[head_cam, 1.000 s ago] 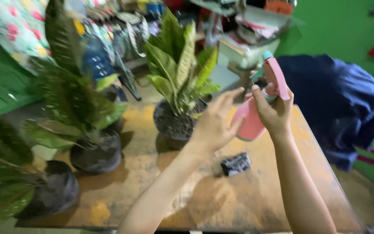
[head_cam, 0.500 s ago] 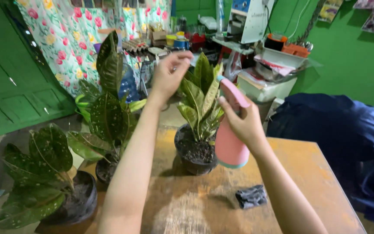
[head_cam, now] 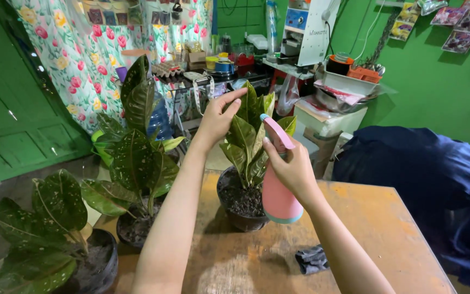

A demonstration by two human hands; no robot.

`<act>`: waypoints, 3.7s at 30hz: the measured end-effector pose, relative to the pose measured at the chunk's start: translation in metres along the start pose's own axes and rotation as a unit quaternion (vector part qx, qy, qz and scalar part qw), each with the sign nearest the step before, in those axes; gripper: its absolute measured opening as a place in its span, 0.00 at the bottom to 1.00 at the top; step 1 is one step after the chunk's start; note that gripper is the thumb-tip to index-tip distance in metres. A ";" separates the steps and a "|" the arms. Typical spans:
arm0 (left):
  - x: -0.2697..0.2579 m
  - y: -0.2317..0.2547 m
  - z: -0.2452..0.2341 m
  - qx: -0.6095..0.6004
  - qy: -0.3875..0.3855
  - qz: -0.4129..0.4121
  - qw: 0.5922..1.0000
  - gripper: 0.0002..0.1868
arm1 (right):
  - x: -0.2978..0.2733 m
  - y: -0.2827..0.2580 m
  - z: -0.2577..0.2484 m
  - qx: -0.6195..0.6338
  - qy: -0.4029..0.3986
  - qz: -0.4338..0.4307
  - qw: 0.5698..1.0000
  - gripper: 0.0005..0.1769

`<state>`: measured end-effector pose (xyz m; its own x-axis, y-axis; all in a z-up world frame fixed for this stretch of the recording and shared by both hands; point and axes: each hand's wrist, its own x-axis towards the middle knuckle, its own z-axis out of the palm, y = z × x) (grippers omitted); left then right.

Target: The person uses a pink spray bottle to mist the leaves of a potted plant and then wipes each leaf with a dark cloth. The person repeats this cycle on several leaves of the same plant, rotating the pot to reach different sides.

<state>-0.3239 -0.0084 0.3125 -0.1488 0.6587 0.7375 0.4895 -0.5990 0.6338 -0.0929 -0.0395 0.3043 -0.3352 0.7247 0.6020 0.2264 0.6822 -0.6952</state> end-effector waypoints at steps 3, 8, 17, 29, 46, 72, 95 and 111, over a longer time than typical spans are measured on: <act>-0.001 0.007 -0.001 0.006 0.000 -0.006 1.000 0.17 | -0.004 -0.014 -0.002 0.014 -0.001 0.008 1.000 0.20; 0.000 0.005 -0.002 0.008 -0.003 -0.010 1.000 0.17 | -0.008 -0.017 -0.002 0.021 0.004 -0.003 1.000 0.17; -0.002 0.008 -0.003 0.010 -0.009 -0.006 1.000 0.18 | -0.007 -0.016 -0.002 0.029 0.006 -0.011 1.000 0.14; -0.002 0.006 -0.004 0.008 -0.013 0.001 1.000 0.18 | -0.010 -0.017 -0.003 0.028 0.022 -0.019 0.999 0.16; -0.035 0.013 -0.031 0.010 0.080 -0.055 0.995 0.25 | -0.030 -0.013 0.015 0.159 -0.059 -0.037 0.985 0.20; -0.044 -0.003 -0.044 -0.009 0.103 -0.069 0.992 0.24 | -0.035 -0.023 0.016 0.032 -0.089 -0.045 0.994 0.14; -0.042 0.013 -0.036 -0.028 0.094 -0.032 0.995 0.23 | -0.033 -0.013 0.005 0.063 -0.105 -0.005 0.992 0.13; -0.132 0.064 0.165 0.059 0.063 0.211 0.974 0.14 | -0.089 0.122 -0.080 0.126 0.127 -0.013 0.984 0.15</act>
<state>-0.1312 -0.0588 0.2170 -0.0126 0.2996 0.9540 0.6243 -0.7429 0.2415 0.0378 -0.0126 0.1975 -0.0912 0.7304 0.6769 -0.0238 0.6780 -0.7347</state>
